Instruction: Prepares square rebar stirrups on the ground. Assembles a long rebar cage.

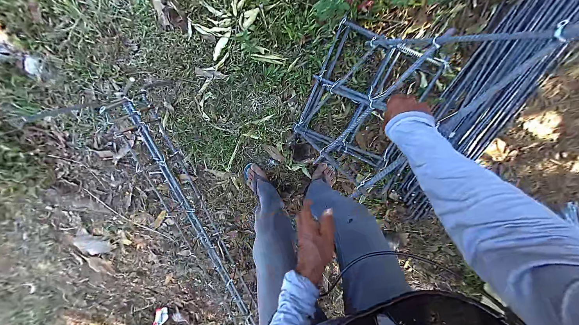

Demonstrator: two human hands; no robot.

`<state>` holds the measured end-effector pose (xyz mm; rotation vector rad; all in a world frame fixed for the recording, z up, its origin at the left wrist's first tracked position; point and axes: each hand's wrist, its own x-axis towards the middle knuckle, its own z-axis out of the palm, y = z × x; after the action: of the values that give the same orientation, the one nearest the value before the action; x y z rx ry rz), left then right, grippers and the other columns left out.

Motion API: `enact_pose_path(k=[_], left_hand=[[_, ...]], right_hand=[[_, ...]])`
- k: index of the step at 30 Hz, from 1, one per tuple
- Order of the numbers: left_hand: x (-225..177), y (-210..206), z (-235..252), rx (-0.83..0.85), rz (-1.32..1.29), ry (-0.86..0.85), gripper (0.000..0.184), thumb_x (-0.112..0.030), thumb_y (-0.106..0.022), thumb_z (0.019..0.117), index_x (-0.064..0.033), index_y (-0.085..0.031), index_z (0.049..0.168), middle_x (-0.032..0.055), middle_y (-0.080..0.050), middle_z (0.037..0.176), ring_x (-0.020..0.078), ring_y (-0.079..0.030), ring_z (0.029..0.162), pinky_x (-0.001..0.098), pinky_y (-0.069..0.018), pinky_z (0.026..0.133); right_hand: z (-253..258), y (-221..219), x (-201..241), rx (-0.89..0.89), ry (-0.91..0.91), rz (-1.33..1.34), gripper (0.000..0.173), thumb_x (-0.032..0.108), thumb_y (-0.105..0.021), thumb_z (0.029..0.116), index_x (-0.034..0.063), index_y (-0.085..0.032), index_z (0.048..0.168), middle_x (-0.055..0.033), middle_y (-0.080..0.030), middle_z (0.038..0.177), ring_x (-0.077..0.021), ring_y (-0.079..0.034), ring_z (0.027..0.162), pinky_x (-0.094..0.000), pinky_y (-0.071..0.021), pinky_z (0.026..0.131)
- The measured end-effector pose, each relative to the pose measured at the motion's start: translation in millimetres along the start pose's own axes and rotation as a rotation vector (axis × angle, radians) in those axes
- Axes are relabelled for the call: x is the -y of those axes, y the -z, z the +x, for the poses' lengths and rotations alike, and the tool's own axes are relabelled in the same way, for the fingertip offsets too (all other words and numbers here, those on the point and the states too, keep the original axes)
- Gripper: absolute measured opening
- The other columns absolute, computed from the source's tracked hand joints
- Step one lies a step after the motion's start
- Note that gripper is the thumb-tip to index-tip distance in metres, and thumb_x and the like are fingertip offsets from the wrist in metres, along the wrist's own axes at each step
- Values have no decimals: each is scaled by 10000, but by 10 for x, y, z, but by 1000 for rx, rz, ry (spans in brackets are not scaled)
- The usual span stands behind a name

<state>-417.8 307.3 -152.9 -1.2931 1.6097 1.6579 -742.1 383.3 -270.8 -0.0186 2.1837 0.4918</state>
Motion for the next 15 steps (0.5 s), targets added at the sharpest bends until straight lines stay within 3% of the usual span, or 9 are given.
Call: enact_pose_path(k=[3, 5, 7, 8, 11, 15], left_hand=[[-255, -211, 25, 154, -225, 129, 779, -543, -454, 1057, 8, -287, 1582, 265, -514, 1478, 332, -565, 1330, 510, -486, 1097], [-371, -269, 71, 235, -309, 172, 795, -543, -432, 1066, 11, -239, 1602, 267, -442, 1547, 343, -500, 1400, 519, -432, 1149], [-374, -322, 119, 260, -397, 180, 750, -523, -430, 1075, -5, -266, 1592, 261, -489, 1504, 345, -547, 1343, 524, -473, 1096], [-354, -350, 153, 257, -461, 169, 708, -491, -434, 1084, -12, -282, 1582, 262, -508, 1477, 348, -582, 1291, 521, -505, 1053], [-302, -362, 283, 236, -610, 111, 625, -379, -424, 1108, -9, -275, 1589, 269, -482, 1499, 347, -571, 1307, 508, -502, 1070], [-239, -258, 378, 186, -740, -73, 476, -138, -383, 1108, 70, -337, 1534, 257, -494, 1488, 253, -522, 1358, 407, -427, 1152]], right_hand=[[-352, 83, 261, 3, -42, -15, 660, 189, -708, 909, -35, -446, 1472, -323, -594, 1357, -494, -580, 1274, -696, -476, 988], [-599, 137, 426, 6, -47, -2, 655, 218, -712, 914, -43, -462, 1460, -318, -594, 1363, -484, -580, 1280, -690, -475, 994], [-792, 133, 573, 25, -57, 48, 699, 239, -706, 939, -3, -406, 1522, -298, -563, 1419, -462, -543, 1336, -666, -453, 1049], [-879, 102, 646, 9, -51, 70, 688, 243, -682, 954, 27, -394, 1540, -290, -568, 1421, -458, -545, 1337, -660, -454, 1052], [-1042, -37, 966, -48, -28, 63, 655, 272, -613, 987, 103, -364, 1568, -267, -603, 1389, -446, -586, 1296, -651, -484, 1017], [-987, -292, 1522, -23, -29, 122, 753, 232, -697, 929, 80, -339, 1574, -264, -555, 1445, -430, -558, 1332, -628, -484, 1040]])
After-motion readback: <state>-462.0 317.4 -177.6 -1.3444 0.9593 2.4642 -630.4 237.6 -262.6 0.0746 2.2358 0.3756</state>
